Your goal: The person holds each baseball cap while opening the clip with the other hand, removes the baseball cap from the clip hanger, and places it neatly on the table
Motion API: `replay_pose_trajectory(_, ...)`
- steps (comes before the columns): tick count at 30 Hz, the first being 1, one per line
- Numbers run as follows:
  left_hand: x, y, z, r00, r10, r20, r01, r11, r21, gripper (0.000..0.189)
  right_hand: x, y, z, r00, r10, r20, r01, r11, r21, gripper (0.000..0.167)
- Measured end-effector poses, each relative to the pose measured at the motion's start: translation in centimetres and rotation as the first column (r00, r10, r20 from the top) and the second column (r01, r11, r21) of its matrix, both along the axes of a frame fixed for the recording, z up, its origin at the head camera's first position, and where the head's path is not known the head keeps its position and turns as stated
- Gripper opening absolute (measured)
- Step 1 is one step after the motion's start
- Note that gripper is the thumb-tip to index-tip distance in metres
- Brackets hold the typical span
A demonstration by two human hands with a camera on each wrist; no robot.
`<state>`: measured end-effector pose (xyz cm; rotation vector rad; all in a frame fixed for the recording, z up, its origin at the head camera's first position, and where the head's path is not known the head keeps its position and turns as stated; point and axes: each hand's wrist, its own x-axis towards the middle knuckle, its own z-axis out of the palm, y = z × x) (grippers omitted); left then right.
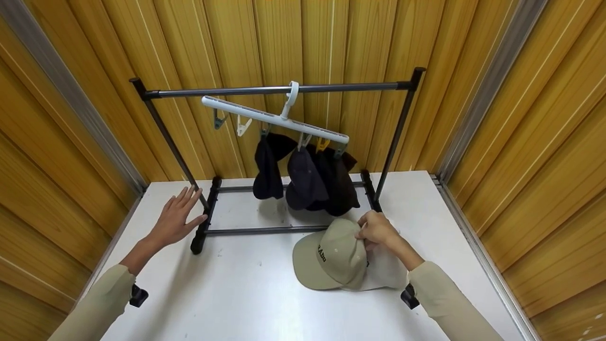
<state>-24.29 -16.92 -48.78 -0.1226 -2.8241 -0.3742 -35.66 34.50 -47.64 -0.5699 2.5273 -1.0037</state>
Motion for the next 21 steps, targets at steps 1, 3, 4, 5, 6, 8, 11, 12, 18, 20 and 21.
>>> replay_pose_trajectory(1,0.03,0.02,-0.06,1.0,0.002,0.002,-0.002,1.0,-0.002,0.074,-0.07,0.07,0.09,1.0,0.012,-0.028,-0.012,1.0,0.023,0.041)
replay_pose_trajectory(3,0.09,0.04,-0.17,1.0,0.006,0.006,-0.006,1.0,-0.005,0.075,-0.22,0.23,0.22,0.996,0.039,-0.084,-0.033,0.997,0.066,0.038)
replay_pose_trajectory(4,0.12,0.04,-0.19,1.0,0.007,0.01,-0.007,1.0,-0.005,0.075,-0.29,0.3,0.22,0.994,0.049,-0.102,-0.041,0.996,0.079,0.037)
replay_pose_trajectory(5,0.12,0.06,-0.21,1.0,0.01,0.012,-0.01,1.0,-0.007,0.075,-0.36,0.37,0.18,0.992,0.056,-0.112,-0.046,0.995,0.086,0.036)
replay_pose_trajectory(6,0.09,0.05,-0.25,1.0,0.013,0.014,-0.012,1.0,-0.007,0.075,-0.41,0.46,0.1,0.992,0.059,-0.115,-0.049,0.995,0.086,0.036)
replay_pose_trajectory(8,0.01,0.04,-0.32,1.0,0.013,0.017,-0.013,1.0,-0.008,0.075,-0.48,0.61,-0.13,0.993,0.059,-0.101,-0.052,0.996,0.074,0.036)
replay_pose_trajectory(11,-0.11,0.02,-0.35,1.0,0.01,0.018,-0.009,1.0,-0.009,0.075,-0.49,0.76,-0.5,0.995,0.051,-0.085,-0.047,0.998,0.052,0.035)
replay_pose_trajectory(12,-0.14,0.02,-0.38,1.0,0.005,0.014,-0.005,1.0,-0.01,0.075,-0.49,0.8,-0.58,0.995,0.049,-0.087,-0.045,0.998,0.049,0.034)
replay_pose_trajectory(18,-0.14,0.09,-0.33,1.0,-0.002,0.027,0.002,1.0,-0.011,0.075,-0.53,0.91,-0.66,0.991,0.055,-0.119,-0.049,0.997,0.053,0.033)
replay_pose_trajectory(20,-0.12,0.06,-0.32,0.999,-0.004,0.035,0.004,1.0,-0.01,0.075,-0.53,0.92,-0.59,0.991,0.06,-0.12,-0.053,0.997,0.056,0.033)
replay_pose_trajectory(21,-0.12,0.06,-0.32,0.999,-0.005,0.037,0.005,1.0,-0.011,0.074,-0.53,0.92,-0.57,0.991,0.06,-0.119,-0.054,0.997,0.058,0.034)
